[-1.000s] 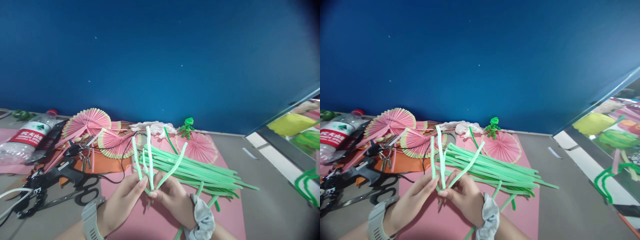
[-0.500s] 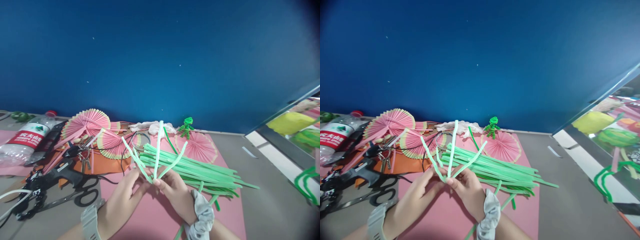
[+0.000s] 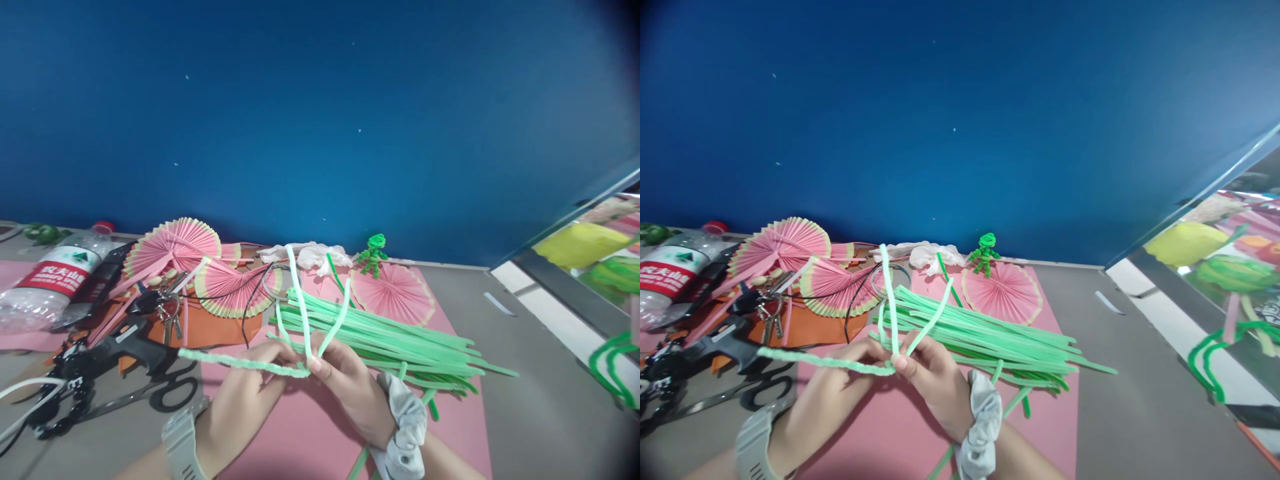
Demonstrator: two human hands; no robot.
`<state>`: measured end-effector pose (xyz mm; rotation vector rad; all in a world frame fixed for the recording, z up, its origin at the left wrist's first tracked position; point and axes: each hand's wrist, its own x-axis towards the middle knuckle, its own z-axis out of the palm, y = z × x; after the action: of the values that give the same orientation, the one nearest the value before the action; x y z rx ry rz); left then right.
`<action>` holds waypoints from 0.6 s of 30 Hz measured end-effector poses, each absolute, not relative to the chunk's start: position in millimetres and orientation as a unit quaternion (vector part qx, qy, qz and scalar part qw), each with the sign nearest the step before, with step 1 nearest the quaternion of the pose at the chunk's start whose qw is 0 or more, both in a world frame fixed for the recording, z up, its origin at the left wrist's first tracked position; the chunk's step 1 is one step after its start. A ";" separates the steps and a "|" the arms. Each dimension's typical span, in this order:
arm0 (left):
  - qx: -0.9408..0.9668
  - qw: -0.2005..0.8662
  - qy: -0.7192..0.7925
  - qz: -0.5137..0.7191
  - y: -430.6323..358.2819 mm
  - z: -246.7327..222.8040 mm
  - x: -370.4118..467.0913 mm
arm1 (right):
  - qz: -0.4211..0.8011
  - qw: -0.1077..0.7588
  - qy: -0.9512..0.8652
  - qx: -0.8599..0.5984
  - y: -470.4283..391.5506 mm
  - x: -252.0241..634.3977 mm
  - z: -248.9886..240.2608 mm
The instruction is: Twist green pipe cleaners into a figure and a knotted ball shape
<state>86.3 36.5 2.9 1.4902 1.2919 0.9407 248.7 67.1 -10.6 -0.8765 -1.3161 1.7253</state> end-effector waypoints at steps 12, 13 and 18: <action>0.507 0.552 0.487 0.448 36.3 1.4 85.8 | 0.657 0.424 -0.527 -0.334 61.0 246.4 -10.0; 0.500 0.562 0.483 0.448 36.1 2.3 85.4 | 0.657 0.423 -0.525 -0.337 61.2 247.0 -10.3; 0.501 0.580 0.469 0.439 35.5 7.6 83.5 | 0.667 0.408 -0.536 -0.318 62.4 248.5 -8.4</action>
<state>83.5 35.5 7.6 1.1711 1.0952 1.0249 248.5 62.4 -8.4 -0.8009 -1.3513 1.6825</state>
